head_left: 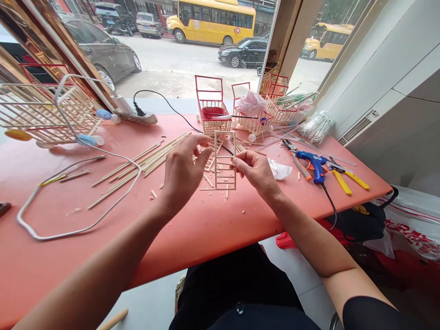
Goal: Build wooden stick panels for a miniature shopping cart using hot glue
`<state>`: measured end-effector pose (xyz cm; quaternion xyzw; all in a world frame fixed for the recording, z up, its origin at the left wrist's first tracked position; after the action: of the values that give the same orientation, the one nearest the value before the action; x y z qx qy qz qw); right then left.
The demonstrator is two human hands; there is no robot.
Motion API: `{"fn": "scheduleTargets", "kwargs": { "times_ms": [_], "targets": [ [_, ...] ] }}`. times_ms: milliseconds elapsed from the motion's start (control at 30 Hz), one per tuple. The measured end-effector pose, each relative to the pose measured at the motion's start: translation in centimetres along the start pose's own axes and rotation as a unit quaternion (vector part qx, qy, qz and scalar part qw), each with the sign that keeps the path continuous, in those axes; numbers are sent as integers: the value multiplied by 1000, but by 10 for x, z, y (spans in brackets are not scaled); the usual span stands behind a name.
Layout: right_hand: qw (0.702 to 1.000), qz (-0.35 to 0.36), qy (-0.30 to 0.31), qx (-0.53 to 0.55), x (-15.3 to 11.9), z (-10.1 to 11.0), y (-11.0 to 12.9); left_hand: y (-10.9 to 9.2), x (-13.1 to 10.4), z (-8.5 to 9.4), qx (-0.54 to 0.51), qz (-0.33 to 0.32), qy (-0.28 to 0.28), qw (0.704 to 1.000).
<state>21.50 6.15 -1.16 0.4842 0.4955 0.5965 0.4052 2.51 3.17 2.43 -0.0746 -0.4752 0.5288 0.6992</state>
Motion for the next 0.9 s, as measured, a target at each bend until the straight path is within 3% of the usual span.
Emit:
{"fn": "scheduleTargets", "kwargs": {
  "times_ms": [100,200,533,767,900],
  "targets": [
    [1000,0,-2,-17,-1,1,1,11,2,-6,-118,125,107,979],
    [1000,-1,-5,-22,-1,1,2,13,1,-11,-175,162,153,959],
    [999,3,-14,-38,0,3,0,6,-4,-14,-240,247,135,929],
    [998,-14,52,-23,0,1,-2,8,-1,-12,-270,255,96,923],
    [999,-13,44,-28,-1,1,-4,10,0,-12,-274,258,100,921]
  ]
}}
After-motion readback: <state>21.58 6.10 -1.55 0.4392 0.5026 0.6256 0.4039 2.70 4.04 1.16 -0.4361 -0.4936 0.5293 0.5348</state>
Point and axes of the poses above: each hand's wrist, its own x-axis towards the middle knuckle, its own z-axis out of the back of the hand, y = z × x, the point moved 3 cm from there along x, towards the middle knuckle, and after that the axes turned 2 degrees about y, right-handed, at the moved point
